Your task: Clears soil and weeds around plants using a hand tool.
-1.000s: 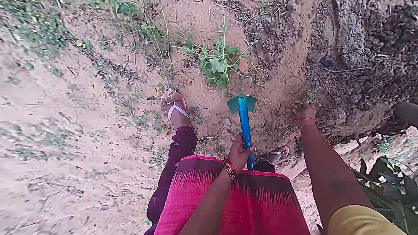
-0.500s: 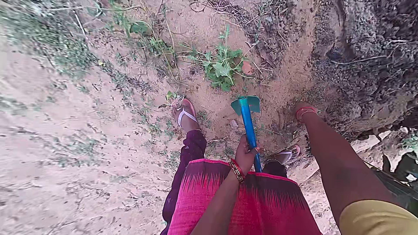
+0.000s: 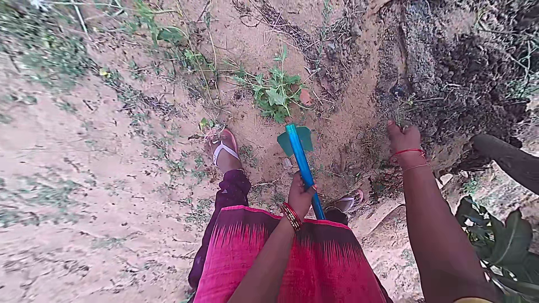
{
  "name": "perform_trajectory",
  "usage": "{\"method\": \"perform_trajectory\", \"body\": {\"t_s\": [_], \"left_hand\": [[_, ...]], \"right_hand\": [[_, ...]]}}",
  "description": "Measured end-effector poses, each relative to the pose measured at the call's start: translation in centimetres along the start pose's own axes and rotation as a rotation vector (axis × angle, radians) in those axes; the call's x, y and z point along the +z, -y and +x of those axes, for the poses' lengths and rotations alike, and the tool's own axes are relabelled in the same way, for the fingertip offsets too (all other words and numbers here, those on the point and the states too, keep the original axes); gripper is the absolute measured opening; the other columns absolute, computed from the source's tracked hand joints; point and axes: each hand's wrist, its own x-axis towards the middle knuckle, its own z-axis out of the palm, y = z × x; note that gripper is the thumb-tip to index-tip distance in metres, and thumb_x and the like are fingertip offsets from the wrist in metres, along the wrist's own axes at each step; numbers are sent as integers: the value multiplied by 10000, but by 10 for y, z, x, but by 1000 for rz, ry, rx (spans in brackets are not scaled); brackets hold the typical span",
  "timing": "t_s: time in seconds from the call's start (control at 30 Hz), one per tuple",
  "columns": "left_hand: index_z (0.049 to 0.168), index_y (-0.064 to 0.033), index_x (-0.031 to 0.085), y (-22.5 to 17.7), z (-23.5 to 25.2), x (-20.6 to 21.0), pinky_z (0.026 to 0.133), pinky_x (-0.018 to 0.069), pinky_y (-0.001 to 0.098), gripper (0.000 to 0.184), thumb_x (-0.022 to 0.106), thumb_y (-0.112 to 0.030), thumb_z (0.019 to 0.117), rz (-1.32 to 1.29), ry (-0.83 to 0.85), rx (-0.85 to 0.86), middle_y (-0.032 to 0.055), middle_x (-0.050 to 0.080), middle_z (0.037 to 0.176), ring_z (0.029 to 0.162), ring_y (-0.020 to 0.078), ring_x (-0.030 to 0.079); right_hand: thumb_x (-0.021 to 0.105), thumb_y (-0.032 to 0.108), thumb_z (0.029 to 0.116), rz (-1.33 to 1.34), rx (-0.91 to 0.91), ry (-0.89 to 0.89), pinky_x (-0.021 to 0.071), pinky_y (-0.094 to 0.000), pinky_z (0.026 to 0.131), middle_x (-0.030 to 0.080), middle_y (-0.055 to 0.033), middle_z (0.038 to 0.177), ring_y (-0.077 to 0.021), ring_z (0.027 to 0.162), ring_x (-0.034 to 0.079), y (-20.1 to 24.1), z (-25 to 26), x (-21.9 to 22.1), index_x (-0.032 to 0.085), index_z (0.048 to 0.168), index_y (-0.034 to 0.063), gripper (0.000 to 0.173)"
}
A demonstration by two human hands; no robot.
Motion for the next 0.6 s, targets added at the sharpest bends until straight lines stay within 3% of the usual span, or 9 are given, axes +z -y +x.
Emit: {"method": "perform_trajectory", "body": {"t_s": [0.07,0.13,0.2,0.23,0.33,0.4,0.47,0.53,0.6], "left_hand": [[1469,92,285,1,0,2,798,544,242,559,526,121,966,-13,1,1,167,578,1162,911,102,639],[1462,91,297,2,0,1,796,547,239,554,534,116,962,-12,-2,9,165,583,1154,907,99,642],[1462,89,300,1,-1,1,798,545,241,556,539,116,961,-2,3,18,169,585,1162,913,102,641],[1464,88,299,0,-2,2,797,546,242,562,541,117,958,5,7,21,171,586,1166,913,105,643],[1463,96,301,-5,-4,6,798,546,241,575,551,129,947,-9,9,42,167,596,1164,916,100,645],[1420,119,309,-7,-5,10,803,547,222,542,546,138,933,-47,25,97,134,602,1106,896,74,647],[1394,142,307,-6,-5,12,827,547,208,526,550,139,927,-81,53,158,117,624,1062,900,60,657],[1359,145,339,-6,-4,14,877,532,207,477,546,130,929,-78,79,217,109,649,1077,953,50,654],[1388,133,375,-3,-4,17,976,491,236,482,557,71,946,-1,137,285,158,623,1248,1122,86,612]], "right_hand": [[493,263,1094,372,-290,169,541,-251,550,600,20,948,-64,695,628,67,-25,-21,478,1382,51,358],[413,242,1090,836,-573,412,637,-282,588,599,-33,1298,-172,930,733,115,-36,-42,339,1462,100,405],[287,178,1104,1154,-615,313,634,-284,593,647,-55,1227,-184,881,735,134,-32,-47,444,1215,133,197],[273,169,1119,1187,-519,200,610,-260,592,674,-34,1158,-146,825,721,131,-29,-44,464,1215,132,217],[463,107,1083,635,-324,133,589,-249,673,698,-41,1078,-102,802,700,77,-37,-13,537,1318,29,259],[605,172,1043,180,-333,465,556,-401,884,666,-214,1241,-259,1017,684,30,-59,20,518,1416,-61,449],[601,264,1044,59,-267,831,494,-406,1033,625,-251,1340,-279,1180,640,-7,-88,59,430,1494,-80,591],[622,253,1006,244,-249,792,528,-282,850,668,-151,1064,-126,907,642,-38,-129,95,528,1336,-110,499],[628,217,965,383,-251,456,476,-252,610,604,-51,762,-51,618,536,-54,-157,117,599,1144,-123,385]]}}
